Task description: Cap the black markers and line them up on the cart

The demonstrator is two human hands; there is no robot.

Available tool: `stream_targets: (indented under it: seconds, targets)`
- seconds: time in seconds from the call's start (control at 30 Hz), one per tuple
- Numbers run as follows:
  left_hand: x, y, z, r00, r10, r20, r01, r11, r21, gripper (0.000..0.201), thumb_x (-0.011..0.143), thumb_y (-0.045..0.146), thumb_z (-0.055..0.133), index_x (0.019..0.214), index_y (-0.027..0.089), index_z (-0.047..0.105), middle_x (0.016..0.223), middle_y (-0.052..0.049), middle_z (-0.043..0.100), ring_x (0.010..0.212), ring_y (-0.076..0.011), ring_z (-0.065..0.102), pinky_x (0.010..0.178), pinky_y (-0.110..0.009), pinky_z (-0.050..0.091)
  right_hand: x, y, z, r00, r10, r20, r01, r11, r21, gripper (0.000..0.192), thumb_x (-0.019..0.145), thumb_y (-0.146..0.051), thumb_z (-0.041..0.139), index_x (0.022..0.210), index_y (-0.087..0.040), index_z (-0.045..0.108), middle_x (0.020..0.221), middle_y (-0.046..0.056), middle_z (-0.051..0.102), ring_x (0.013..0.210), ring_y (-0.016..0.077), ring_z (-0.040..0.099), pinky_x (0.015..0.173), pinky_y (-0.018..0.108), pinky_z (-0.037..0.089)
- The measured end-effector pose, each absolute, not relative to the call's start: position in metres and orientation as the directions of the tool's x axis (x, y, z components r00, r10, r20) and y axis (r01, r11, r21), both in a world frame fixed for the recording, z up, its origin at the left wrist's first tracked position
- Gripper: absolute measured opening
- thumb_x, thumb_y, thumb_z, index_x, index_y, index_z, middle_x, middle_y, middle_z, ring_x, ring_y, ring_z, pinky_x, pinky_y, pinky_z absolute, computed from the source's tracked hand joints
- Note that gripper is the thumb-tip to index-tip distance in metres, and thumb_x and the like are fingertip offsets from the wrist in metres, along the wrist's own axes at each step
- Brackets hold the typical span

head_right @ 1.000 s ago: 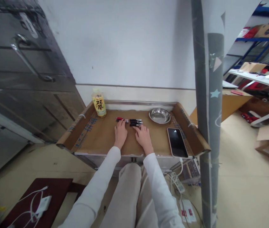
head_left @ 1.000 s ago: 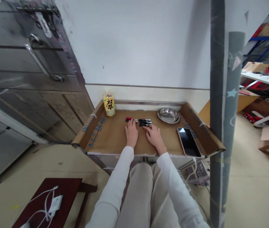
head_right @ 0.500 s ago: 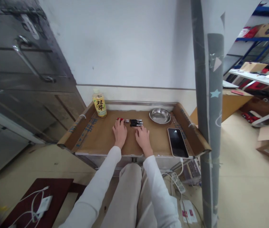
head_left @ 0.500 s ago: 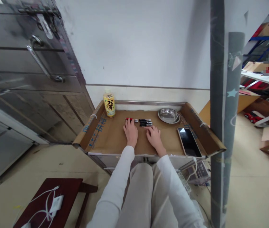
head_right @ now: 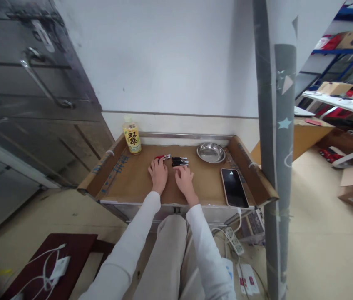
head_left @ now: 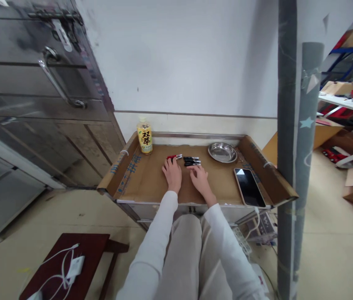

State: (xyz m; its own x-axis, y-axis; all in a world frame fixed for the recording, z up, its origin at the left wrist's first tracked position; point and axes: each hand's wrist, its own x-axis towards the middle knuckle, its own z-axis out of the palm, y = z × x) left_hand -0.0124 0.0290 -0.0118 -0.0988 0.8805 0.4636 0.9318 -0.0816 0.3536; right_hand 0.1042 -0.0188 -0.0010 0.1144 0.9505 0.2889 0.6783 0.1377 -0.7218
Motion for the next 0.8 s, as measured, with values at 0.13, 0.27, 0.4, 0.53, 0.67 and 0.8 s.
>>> stream_targets:
  seconds: [0.13, 0.27, 0.4, 0.53, 0.67, 0.8]
  targets:
    - [-0.011, 0.03, -0.01, -0.161, 0.894, 0.418, 0.933, 0.001, 0.359, 0.029, 0.094, 0.016, 0.038, 0.116, 0.013, 0.057, 0.115, -0.018, 0.059, 0.113, -0.0322, 0.053, 0.093, -0.05, 0.044, 0.108, -0.016, -0.005, 0.137, 0.941, 0.31, 0.586, 0.176, -0.791, 0.028, 0.089, -0.025, 0.042, 0.103, -0.024, 0.067, 0.109, 0.008, 0.063, 0.098, 0.0215, 0.057, 0.094, 0.042, 0.038]
    - [-0.014, 0.032, -0.006, -0.28, 0.883, 0.377, 0.865, 0.062, 0.498, 0.028, 0.097, 0.019, 0.034, 0.107, 0.014, 0.059, 0.108, -0.017, 0.06, 0.105, -0.0295, 0.058, 0.089, -0.047, 0.046, 0.107, -0.009, -0.012, 0.239, 0.898, 0.37, 0.4, 0.256, -0.88, 0.029, 0.092, -0.034, 0.042, 0.104, -0.02, 0.064, 0.111, 0.01, 0.064, 0.106, 0.0208, 0.056, 0.099, 0.038, 0.04]
    - [-0.017, 0.028, -0.002, -0.038, 0.854, 0.52, 0.727, -0.333, 0.601, 0.026, 0.099, 0.023, 0.037, 0.111, 0.019, 0.059, 0.108, -0.011, 0.06, 0.098, -0.0204, 0.062, 0.088, -0.035, 0.05, 0.105, 0.003, -0.015, 0.365, 0.911, 0.19, 0.026, 0.194, -0.981, 0.033, 0.088, -0.047, 0.049, 0.105, -0.022, 0.062, 0.107, 0.006, 0.066, 0.095, 0.0173, 0.06, 0.084, 0.031, 0.048]
    - [-0.016, 0.019, 0.0, 0.263, 0.732, 0.629, 0.604, -0.633, 0.485, 0.024, 0.097, 0.027, 0.046, 0.112, 0.023, 0.063, 0.108, -0.007, 0.058, 0.101, -0.0163, 0.062, 0.091, -0.028, 0.049, 0.109, 0.013, -0.01, 0.264, 0.964, -0.028, -0.455, 0.099, -0.885, 0.036, 0.084, -0.055, 0.054, 0.094, -0.022, 0.063, 0.076, 0.0, 0.067, 0.064, 0.0139, 0.061, 0.058, 0.025, 0.048]
    - [-0.015, 0.017, -0.001, 0.296, 0.685, 0.666, 0.534, -0.697, 0.479, 0.025, 0.096, 0.029, 0.048, 0.117, 0.022, 0.061, 0.105, -0.006, 0.059, 0.098, -0.0142, 0.062, 0.091, -0.027, 0.05, 0.117, 0.013, -0.006, 0.241, 0.966, -0.089, -0.571, 0.067, -0.818, 0.022, 0.08, -0.041, 0.065, 0.082, -0.019, 0.065, 0.064, -0.001, 0.066, 0.055, 0.0112, 0.059, 0.054, 0.023, 0.047]
    - [-0.015, 0.021, -0.002, 0.206, 0.681, 0.703, 0.496, -0.692, 0.524, 0.03, 0.094, 0.03, 0.053, 0.123, 0.021, 0.055, 0.101, -0.006, 0.062, 0.095, -0.0144, 0.063, 0.089, -0.028, 0.052, 0.121, 0.008, -0.01, 0.168, 0.981, -0.102, -0.585, 0.015, -0.811, 0.009, 0.073, -0.023, 0.07, 0.08, -0.018, 0.067, 0.07, 0.0, 0.07, 0.06, 0.0099, 0.062, 0.059, 0.021, 0.049]
